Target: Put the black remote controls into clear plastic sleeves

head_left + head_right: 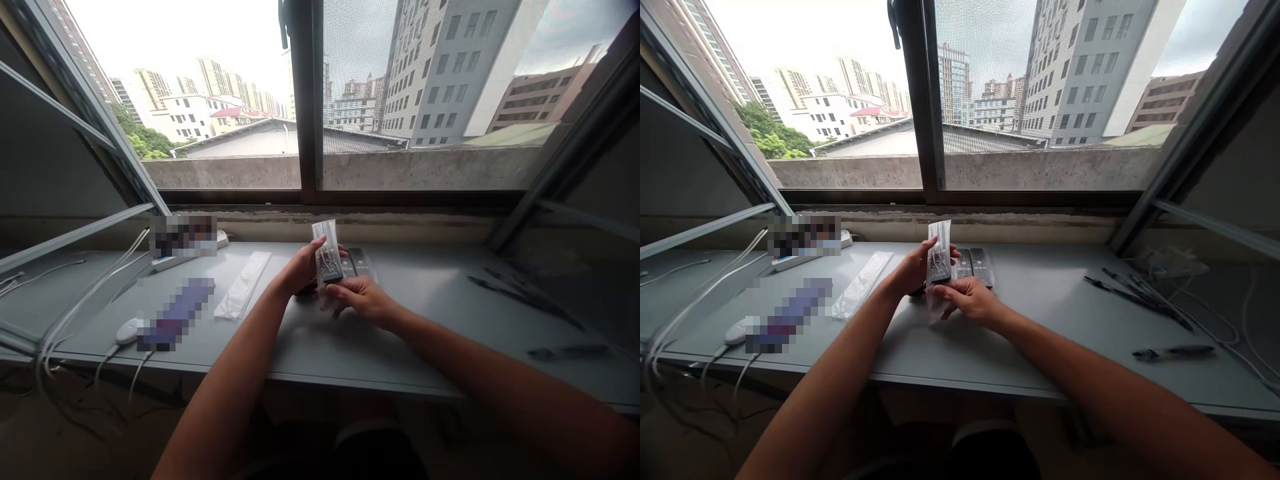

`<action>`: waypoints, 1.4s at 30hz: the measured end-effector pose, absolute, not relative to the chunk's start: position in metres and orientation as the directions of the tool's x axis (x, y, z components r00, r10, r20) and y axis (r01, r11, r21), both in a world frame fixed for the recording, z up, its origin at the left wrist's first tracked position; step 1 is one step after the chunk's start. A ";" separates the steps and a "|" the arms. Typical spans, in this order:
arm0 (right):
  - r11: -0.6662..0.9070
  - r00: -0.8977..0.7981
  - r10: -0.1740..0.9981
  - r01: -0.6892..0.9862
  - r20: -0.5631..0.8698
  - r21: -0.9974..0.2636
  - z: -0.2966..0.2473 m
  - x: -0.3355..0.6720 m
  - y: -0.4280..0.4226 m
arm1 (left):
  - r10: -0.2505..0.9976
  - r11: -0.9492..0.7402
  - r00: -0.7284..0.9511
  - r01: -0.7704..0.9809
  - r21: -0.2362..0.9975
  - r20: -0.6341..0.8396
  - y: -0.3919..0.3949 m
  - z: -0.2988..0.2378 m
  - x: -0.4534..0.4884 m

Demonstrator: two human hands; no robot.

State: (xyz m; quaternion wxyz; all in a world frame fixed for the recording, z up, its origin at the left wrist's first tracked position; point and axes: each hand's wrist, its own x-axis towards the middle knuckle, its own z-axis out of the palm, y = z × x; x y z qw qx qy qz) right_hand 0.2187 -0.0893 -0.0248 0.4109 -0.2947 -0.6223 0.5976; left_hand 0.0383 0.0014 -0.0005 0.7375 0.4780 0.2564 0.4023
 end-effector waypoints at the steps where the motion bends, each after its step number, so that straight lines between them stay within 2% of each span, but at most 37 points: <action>1: 0.120 -0.496 0.853 -0.114 0.162 -0.986 -0.026 0.218 -0.090 | 0.873 0.188 0.487 -0.365 0.912 0.015 0.005 -0.002 0.038; 5: 0.160 -0.520 0.838 -0.052 0.164 -0.986 -0.029 0.218 -0.091 | 0.943 0.075 0.328 -0.367 0.927 0.053 0.014 -0.009 0.036; 14: 0.279 -0.505 0.841 0.102 0.192 -0.955 -0.027 0.222 -0.093 | 0.946 -0.006 0.305 -0.321 0.947 0.110 0.012 -0.010 0.035; 21: 0.433 -0.469 0.831 0.209 0.299 -0.877 -0.023 0.227 -0.092 | 0.899 0.097 0.437 -0.253 0.963 0.024 0.009 -0.012 0.035; 25: 0.562 -0.486 0.778 0.256 0.397 -0.787 -0.021 0.230 -0.089 | 0.843 0.173 0.536 -0.186 0.967 -0.047 0.002 -0.010 0.038; 32: 0.635 -0.412 0.761 0.313 0.502 -0.706 -0.021 0.235 -0.087 | 0.825 0.202 0.563 -0.219 0.955 -0.046 -0.001 -0.005 0.035; 36: 0.700 -0.410 0.713 0.370 0.568 -0.611 -0.026 0.237 -0.084 | 0.774 0.196 0.631 -0.173 0.965 -0.044 -0.007 0.002 0.034; 42: 0.811 -0.424 0.545 0.485 0.723 -0.326 -0.029 0.243 -0.079 | 0.716 0.150 0.697 -0.089 0.985 -0.046 -0.014 0.010 0.033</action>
